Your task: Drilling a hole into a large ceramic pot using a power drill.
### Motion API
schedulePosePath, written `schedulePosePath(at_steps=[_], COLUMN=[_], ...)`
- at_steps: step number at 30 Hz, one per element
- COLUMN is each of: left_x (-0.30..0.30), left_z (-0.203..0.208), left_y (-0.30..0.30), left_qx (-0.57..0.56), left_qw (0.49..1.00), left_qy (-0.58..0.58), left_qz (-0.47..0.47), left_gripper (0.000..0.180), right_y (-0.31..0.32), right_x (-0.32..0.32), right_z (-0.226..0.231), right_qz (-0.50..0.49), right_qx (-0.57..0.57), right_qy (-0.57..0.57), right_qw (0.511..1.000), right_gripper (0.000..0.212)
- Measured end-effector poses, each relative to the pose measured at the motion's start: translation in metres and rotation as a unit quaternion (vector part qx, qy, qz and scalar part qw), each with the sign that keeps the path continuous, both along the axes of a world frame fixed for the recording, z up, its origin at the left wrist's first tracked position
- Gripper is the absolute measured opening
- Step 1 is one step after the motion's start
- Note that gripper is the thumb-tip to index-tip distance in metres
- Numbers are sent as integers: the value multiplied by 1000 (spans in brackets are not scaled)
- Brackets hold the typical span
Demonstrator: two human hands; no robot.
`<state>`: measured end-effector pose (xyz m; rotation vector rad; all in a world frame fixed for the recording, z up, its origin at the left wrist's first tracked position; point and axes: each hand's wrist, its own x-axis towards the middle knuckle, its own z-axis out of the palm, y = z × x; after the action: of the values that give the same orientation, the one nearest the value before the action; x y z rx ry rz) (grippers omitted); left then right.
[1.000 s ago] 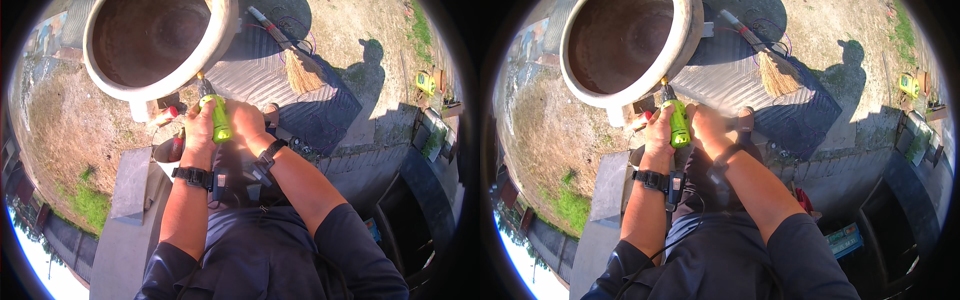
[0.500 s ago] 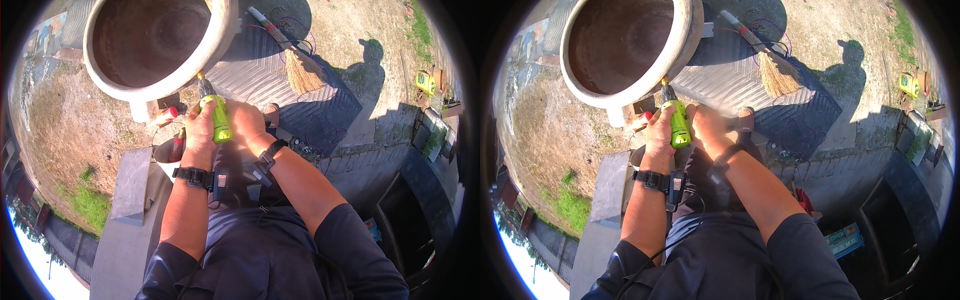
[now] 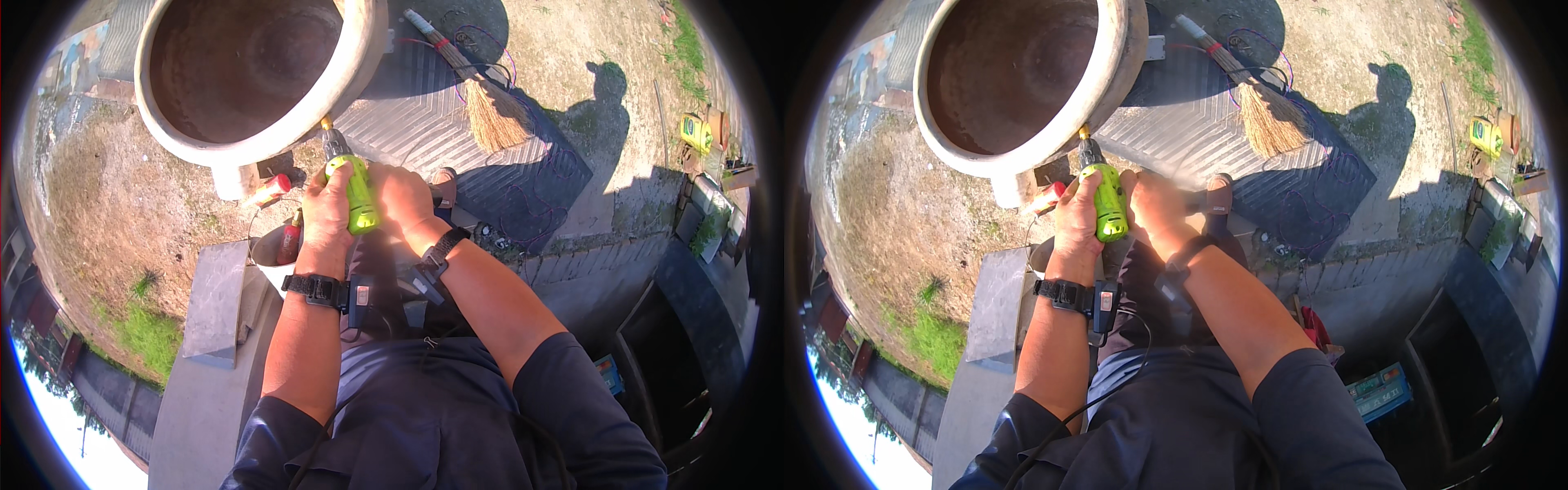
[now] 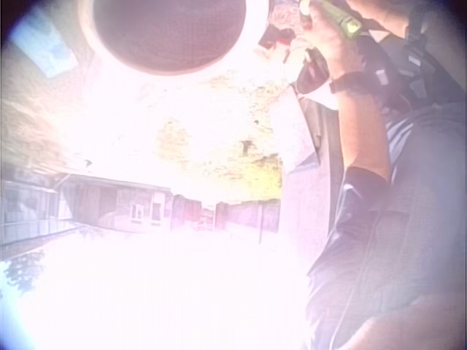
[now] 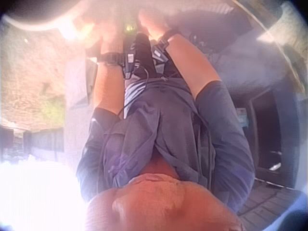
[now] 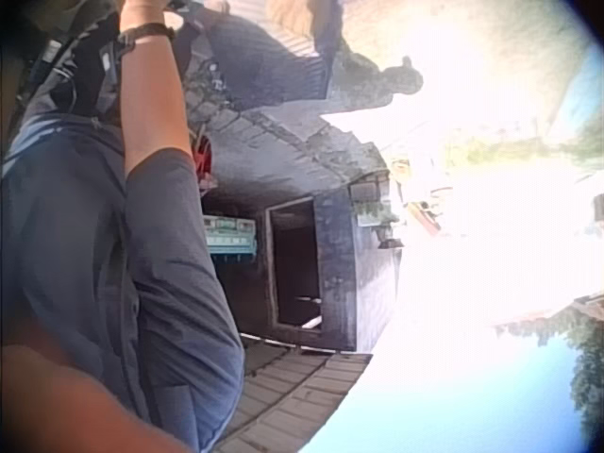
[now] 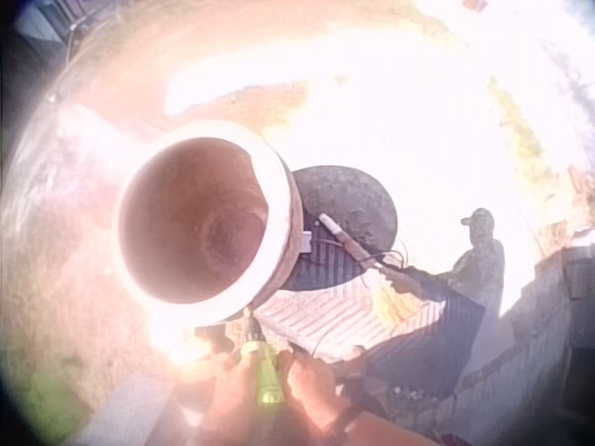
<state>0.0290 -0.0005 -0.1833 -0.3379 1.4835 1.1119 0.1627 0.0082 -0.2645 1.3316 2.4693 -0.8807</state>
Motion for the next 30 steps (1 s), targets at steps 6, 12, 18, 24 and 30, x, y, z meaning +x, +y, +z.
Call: schedulePosePath(at_steps=[6,12,18,24,30], left_x=[2,3,2,3,0], left_z=[-1,-1,-2,0,-3], left_y=[-1,0,-1,1,-2], left_qx=[14,13,15,14,5], left_qw=[1000,1000,1000,1000,1000], left_qy=[22,22,23,25,7], left_qz=[0,5,3,0,-3], left_gripper=[27,28,29,28,26], right_y=[3,-3,-3,-1,0], right_x=[-1,3,1,0,0], right_z=[4,-8,-7,-3,-4], right_qz=[-16,44,38,30,28], right_qx=[-43,-5,-1,-15,-20], right_qy=[-3,-31,-46,-42,-30], right_qw=[999,999,998,999,999], right_gripper=[13,18,16,15,13])
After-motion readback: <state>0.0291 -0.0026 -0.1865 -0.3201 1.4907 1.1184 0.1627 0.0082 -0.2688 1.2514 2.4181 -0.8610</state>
